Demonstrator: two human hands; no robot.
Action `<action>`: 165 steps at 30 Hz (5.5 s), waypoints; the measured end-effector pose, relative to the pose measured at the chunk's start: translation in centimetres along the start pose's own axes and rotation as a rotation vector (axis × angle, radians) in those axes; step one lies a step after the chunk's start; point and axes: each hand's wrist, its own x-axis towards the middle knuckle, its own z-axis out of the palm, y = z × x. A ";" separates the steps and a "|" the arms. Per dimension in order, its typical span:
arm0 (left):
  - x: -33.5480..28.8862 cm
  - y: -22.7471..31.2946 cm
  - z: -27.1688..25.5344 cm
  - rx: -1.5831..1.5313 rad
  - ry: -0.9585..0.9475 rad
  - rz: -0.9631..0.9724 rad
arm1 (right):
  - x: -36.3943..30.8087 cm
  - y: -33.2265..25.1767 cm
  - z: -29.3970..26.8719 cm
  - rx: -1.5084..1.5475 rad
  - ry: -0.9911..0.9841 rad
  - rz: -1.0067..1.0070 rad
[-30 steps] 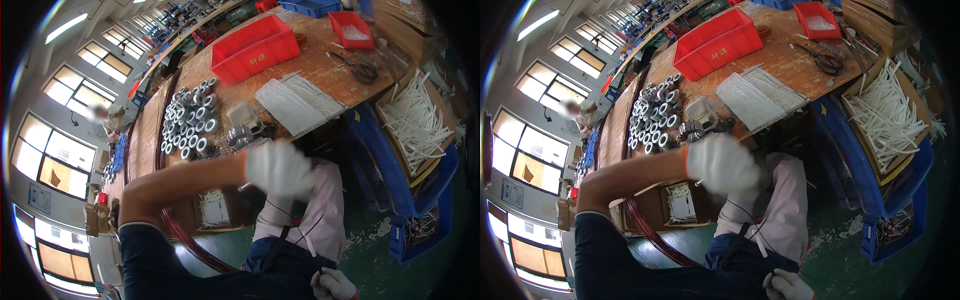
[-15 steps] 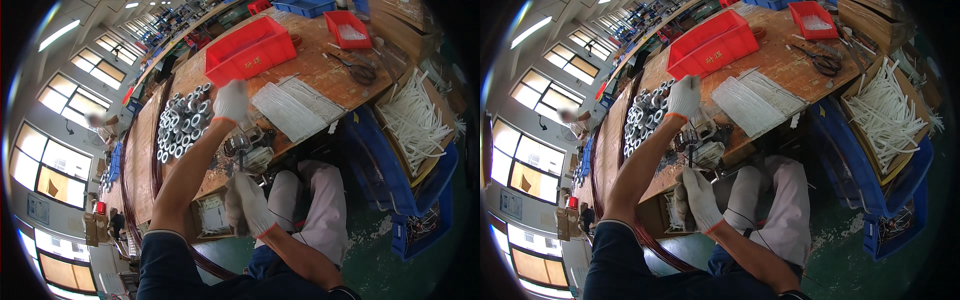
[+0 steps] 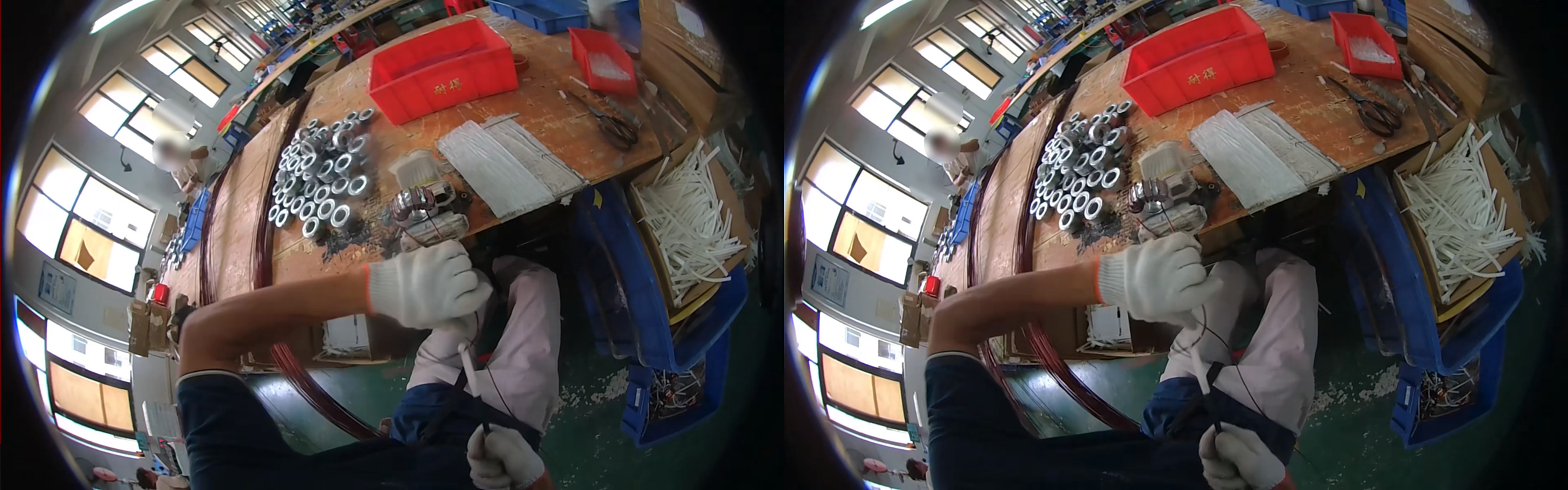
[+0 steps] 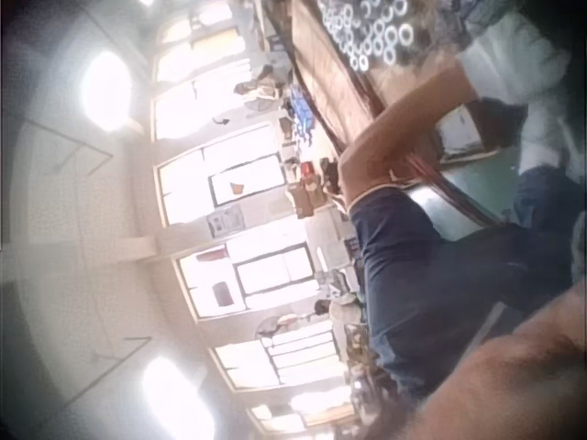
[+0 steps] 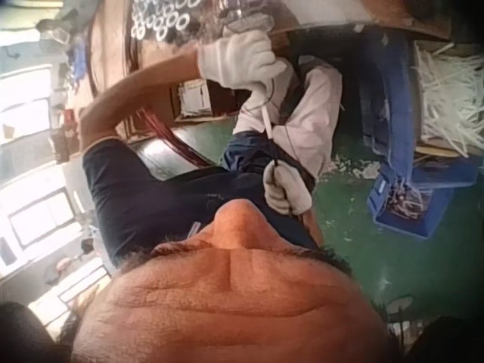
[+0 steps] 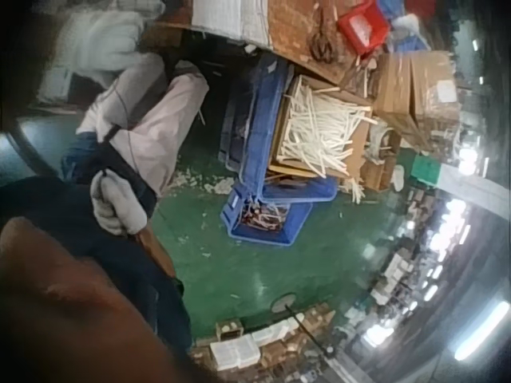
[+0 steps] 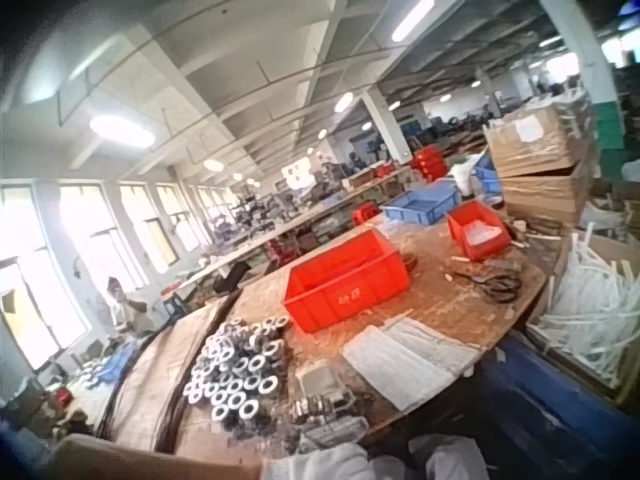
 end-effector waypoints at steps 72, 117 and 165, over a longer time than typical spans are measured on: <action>-3.2 -7.2 -0.4 0.178 0.171 -0.071 | 9.3 -3.4 0.7 0.663 -0.551 -0.086; -4.9 -6.5 -2.8 -0.446 0.085 -0.974 | 13.5 -5.6 -4.7 -0.670 0.331 -0.444; -4.2 -6.6 -1.3 -0.628 0.177 -1.075 | 26.9 -12.6 -7.3 -1.751 0.673 -1.309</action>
